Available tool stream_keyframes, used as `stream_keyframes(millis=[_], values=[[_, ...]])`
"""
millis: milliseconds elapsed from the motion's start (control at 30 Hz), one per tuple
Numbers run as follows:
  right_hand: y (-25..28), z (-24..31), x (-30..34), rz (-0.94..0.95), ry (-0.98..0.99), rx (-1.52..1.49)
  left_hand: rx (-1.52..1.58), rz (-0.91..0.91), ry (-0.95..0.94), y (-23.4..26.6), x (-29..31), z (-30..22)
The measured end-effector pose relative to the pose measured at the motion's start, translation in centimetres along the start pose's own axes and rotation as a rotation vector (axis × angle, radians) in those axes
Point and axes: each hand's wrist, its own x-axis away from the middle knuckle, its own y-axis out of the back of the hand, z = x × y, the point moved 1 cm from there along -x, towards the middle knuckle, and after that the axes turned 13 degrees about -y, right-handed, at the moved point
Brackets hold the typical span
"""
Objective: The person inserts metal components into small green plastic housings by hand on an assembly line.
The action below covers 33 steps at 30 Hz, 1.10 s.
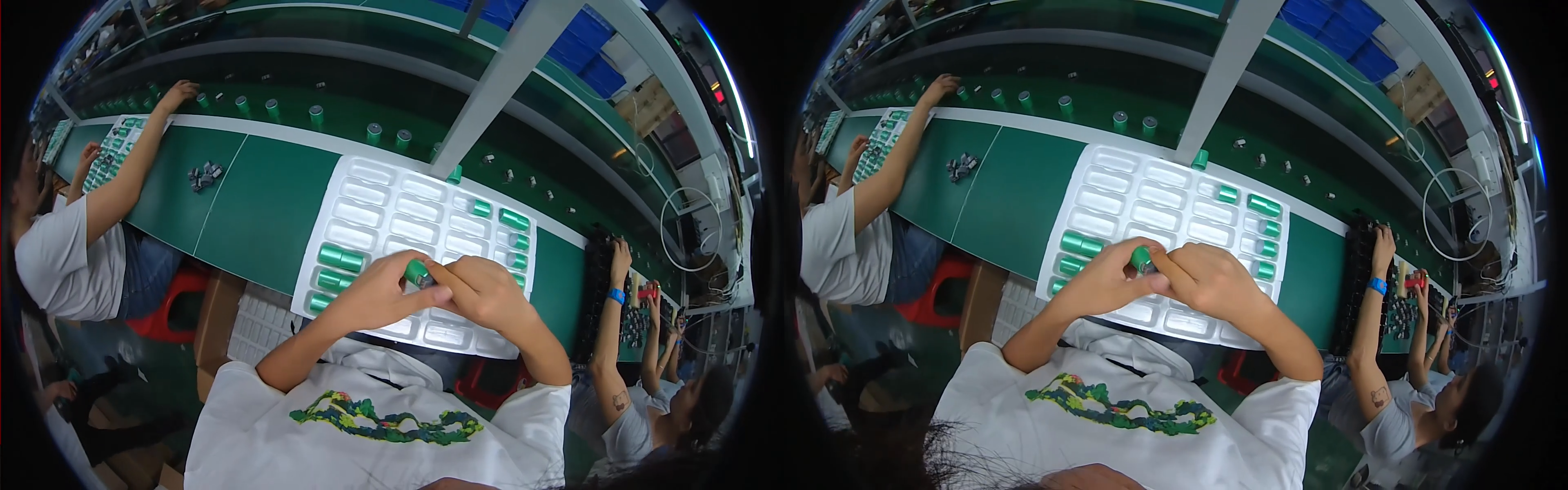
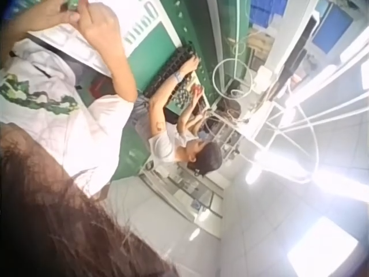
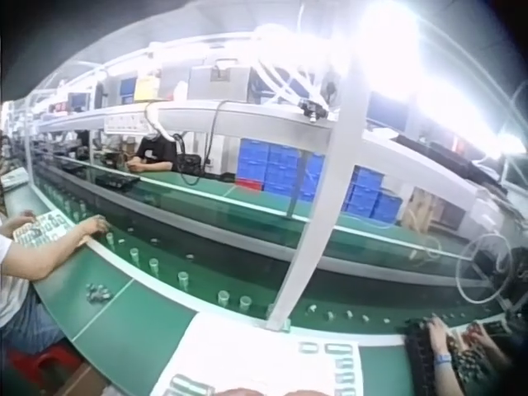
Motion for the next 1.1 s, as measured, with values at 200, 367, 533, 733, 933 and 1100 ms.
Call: stream_keyframes(millis=[200,367,533,733,933,1100], values=[[-1.4,-0.1,0.6,-0.116,0.071,-0.073,-0.071,0.263,0.133,1.4,-1.1,-0.3],[-1.8,-0.4,-0.3,-0.104,0.022,0.015,0.095,0.122,0.063,1.1,-1.0,2.1],[-3.1,-8.0,-1.0,-0.038,-0.421,0.022,-0.450,-0.012,0.109,3.2,0.0,0.8],[-4.9,-20.9,-1.8,-0.046,-0.900,0.102,-0.841,0.147,0.038,8.4,3.2,3.9],[-6.9,-22.3,-5.1,0.182,-0.949,0.188,-0.691,0.150,0.000,9.8,4.0,4.3],[-5.1,-26.8,-6.2,-0.076,-0.684,0.191,-0.505,0.055,-0.061,10.3,3.3,3.2]])
